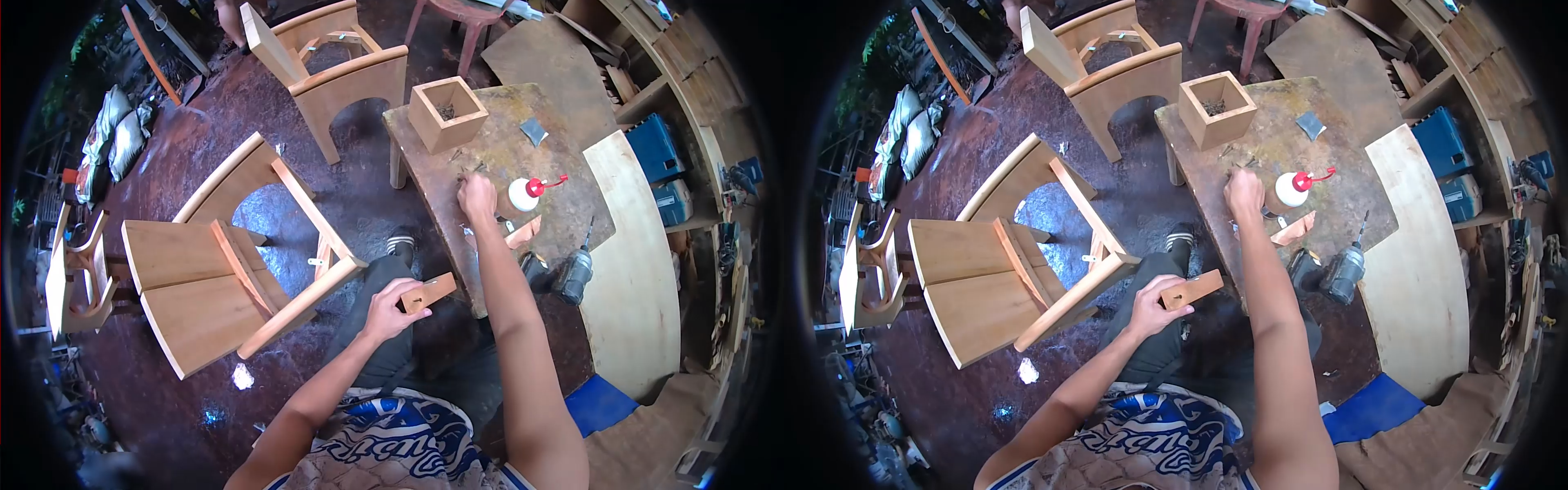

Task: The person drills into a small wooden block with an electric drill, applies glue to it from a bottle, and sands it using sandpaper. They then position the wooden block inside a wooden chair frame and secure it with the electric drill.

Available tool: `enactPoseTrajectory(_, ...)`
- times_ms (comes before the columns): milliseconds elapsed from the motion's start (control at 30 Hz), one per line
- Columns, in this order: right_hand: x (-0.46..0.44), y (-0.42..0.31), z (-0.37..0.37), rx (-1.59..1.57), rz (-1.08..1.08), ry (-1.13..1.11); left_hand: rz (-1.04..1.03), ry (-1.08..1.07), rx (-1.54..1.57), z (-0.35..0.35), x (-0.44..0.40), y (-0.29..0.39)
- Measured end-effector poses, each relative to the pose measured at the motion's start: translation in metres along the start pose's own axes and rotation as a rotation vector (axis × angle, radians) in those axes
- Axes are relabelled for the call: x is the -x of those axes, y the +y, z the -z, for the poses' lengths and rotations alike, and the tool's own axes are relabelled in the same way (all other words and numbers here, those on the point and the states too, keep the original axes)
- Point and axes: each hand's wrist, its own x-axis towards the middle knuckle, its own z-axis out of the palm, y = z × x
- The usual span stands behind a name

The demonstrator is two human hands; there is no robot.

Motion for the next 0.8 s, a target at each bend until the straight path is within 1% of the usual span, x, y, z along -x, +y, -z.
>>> enactPoseTrajectory(67, -0.019, 0.008, -0.016, 0.200, 0.128, 0.014, -0.015, -0.017, 0.013, -0.004, -0.003, -0.001)
enactPoseTrajectory(167, -0.026, 0.016, -0.026, 0.290, 0.149, -0.050, -0.016, -0.066, -0.034, -0.011, -0.007, -0.003)
enactPoseTrajectory(267, -0.020, 0.013, -0.019, 0.273, 0.102, -0.047, -0.027, -0.112, -0.086, -0.017, -0.010, -0.003)
enactPoseTrajectory(333, -0.003, -0.004, 0.005, 0.256, 0.060, -0.051, -0.057, -0.113, -0.121, -0.021, -0.010, -0.004)
enactPoseTrajectory(400, 0.028, -0.031, 0.043, -0.156, 0.065, 0.175, -0.060, -0.115, -0.112, -0.026, -0.010, -0.002)
enactPoseTrajectory(467, 0.070, -0.046, 0.092, -0.529, 0.119, 0.222, -0.032, -0.111, -0.141, -0.032, -0.010, -0.002)
enactPoseTrajectory(533, 0.105, -0.049, 0.154, -0.624, 0.181, 0.310, -0.060, -0.103, -0.147, -0.039, -0.010, -0.001)
enactPoseTrajectory(567, 0.114, -0.042, 0.183, -0.608, 0.163, 0.372, -0.037, -0.106, -0.171, -0.041, -0.009, 0.001)
enactPoseTrajectory(600, 0.121, -0.028, 0.209, -0.593, 0.148, 0.434, -0.016, -0.107, -0.198, -0.042, -0.008, 0.004)
enactPoseTrajectory(667, 0.117, 0.014, 0.248, -0.741, 0.052, 0.528, -0.029, -0.090, -0.218, -0.048, -0.004, 0.002)
enactPoseTrajectory(767, 0.097, 0.100, 0.276, -0.840, 0.012, 0.569, 0.067, -0.091, -0.325, -0.054, -0.003, 0.008)
enactPoseTrajectory(800, 0.092, 0.127, 0.275, -0.932, -0.132, 0.551, 0.050, -0.091, -0.326, -0.055, -0.002, 0.009)
